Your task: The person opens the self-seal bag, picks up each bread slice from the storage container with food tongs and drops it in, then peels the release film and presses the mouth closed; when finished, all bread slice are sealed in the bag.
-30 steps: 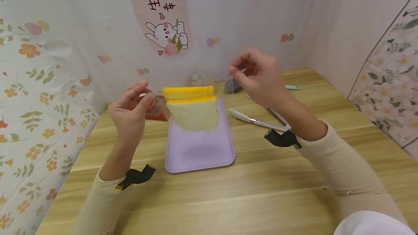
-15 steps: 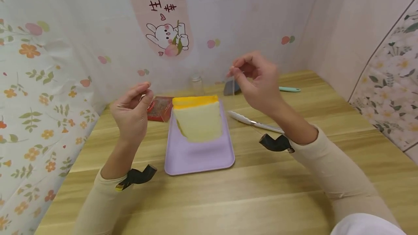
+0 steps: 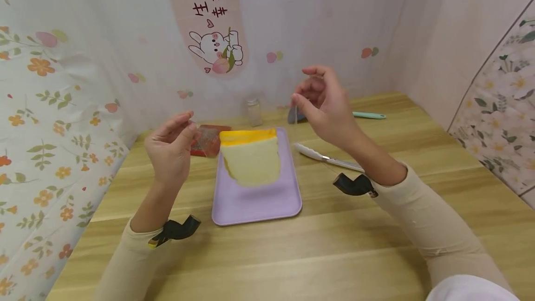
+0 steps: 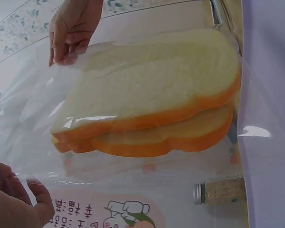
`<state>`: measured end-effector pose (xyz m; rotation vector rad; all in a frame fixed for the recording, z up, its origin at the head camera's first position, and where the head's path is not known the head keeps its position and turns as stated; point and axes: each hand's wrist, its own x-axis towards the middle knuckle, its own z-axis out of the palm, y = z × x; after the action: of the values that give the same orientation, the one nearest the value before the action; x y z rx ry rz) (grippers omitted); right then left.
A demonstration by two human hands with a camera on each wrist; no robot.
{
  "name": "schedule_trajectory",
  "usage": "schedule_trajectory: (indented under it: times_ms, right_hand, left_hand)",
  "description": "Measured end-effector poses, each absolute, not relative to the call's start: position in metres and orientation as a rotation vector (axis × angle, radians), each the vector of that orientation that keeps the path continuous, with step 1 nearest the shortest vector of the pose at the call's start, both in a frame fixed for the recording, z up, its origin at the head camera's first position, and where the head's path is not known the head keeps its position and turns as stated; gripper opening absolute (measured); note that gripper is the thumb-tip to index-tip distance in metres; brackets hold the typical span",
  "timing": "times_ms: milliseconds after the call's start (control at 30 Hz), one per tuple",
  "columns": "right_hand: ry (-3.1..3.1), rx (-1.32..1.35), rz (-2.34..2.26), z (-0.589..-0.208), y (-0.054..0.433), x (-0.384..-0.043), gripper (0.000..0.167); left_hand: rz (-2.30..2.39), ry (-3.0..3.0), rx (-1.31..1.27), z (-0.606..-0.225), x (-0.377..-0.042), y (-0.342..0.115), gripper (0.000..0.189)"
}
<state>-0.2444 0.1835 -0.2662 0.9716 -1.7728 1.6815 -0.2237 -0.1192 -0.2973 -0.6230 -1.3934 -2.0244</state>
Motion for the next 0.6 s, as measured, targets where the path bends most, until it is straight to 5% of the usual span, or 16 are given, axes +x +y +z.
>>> schedule_trajectory:
  times_ms: [267, 600]
  right_hand:
    - [-1.844, 0.802, 1.798, -0.2630, 0.1836, -0.2452, 0.035]
    - [-1.996, 0.704, 1.780, -0.2612, 0.1905, -0.2453, 0.009]
  left_hand:
    - [-2.069, -1.348, -0.556, -0.2994, -0.2270, -0.1124, 0.011]
    - [-2.025, -1.469, -0.538, -0.2982, -0.2245, -0.1151, 0.026]
